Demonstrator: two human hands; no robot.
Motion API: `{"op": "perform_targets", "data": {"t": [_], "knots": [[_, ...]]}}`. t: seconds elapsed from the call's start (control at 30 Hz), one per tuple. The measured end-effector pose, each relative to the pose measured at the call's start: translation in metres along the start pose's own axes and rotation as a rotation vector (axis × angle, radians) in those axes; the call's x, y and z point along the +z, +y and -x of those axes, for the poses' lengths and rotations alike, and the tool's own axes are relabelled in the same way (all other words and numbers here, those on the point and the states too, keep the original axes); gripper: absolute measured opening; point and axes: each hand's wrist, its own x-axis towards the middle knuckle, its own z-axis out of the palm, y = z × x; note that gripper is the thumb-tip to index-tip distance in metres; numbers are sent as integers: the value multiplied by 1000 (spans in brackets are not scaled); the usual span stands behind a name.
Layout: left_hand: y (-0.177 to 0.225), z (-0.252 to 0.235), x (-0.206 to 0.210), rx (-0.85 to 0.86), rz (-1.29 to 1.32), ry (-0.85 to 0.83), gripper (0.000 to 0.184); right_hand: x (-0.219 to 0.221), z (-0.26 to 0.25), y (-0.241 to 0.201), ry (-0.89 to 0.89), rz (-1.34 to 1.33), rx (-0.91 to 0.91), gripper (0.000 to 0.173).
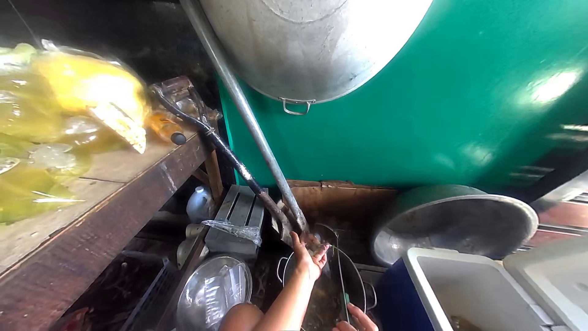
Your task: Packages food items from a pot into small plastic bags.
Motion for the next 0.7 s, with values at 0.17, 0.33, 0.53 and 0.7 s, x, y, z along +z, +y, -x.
{"op": "perform_targets", "data": {"t": [0.17,0.33,0.53,0.7], "knots": [[13,-3,-13,15,-117,-32,57,-1,-16,14,150,-143,160,15],[15,-17,-31,68,-420,-1,35,14,-22,68,272,-251,542,21],[17,-15,-35,86,-623,9,37,52,9,124,-112,183,530,21],[18,-13,-38,71,-681,17,40,72,32,142,-360,100,594,23]]}}
